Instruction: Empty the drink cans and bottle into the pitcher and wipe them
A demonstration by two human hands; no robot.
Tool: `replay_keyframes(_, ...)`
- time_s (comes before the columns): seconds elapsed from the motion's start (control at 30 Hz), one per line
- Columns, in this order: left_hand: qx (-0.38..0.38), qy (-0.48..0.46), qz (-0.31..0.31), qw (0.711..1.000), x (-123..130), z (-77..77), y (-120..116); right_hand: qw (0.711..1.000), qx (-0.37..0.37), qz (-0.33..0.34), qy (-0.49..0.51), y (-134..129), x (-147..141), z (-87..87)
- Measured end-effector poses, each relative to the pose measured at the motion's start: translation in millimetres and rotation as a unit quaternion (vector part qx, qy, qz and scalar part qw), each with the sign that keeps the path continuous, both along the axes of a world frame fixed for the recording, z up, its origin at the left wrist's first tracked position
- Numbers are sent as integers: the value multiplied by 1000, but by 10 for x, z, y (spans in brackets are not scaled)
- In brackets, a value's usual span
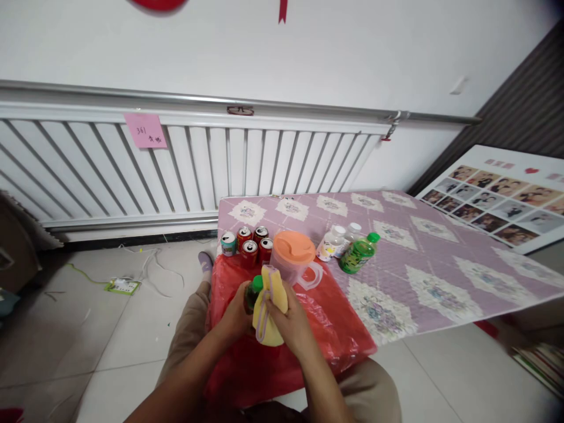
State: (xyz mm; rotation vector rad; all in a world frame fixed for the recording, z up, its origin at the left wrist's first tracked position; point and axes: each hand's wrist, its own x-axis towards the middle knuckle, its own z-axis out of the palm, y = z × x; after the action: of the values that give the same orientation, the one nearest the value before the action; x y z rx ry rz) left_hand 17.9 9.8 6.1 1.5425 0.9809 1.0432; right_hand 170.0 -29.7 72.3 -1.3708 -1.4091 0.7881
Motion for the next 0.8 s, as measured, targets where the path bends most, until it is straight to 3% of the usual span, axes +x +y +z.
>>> replay_keyframes(0.2, 20, 63, 32, 997, -120, -49, 46, 997, -77, -17, 0, -89, 129, -385)
replay_keyframes(0.27, 18, 74, 32, 997, -133, -49, 51, 997, -73, -38, -9, -141, 176, -385)
replay_keyframes(0.37, 7, 61, 11, 998, -114, -6, 36, 999, -31, -38, -10, -166, 168, -208)
replay_keyframes(0.47, -14, 23, -14, 1000, -96, 104, 13, 1000, 15, 22, -4, -133, 102, -20)
replay_keyframes(0.53, -37, -6, -20, 999, -112, 219, -1, 999, 8, 42, 31, -111, 69, 3)
replay_keyframes(0.7, -54, -28, -1, 998, -234, 559, -24, 983, -78, 13, 167, -147, 69, -269)
replay_keyframes(0.8, -60, -92, 9, 994, -279, 684, -21, 941, -150, -26, 301, -223, 66, -435)
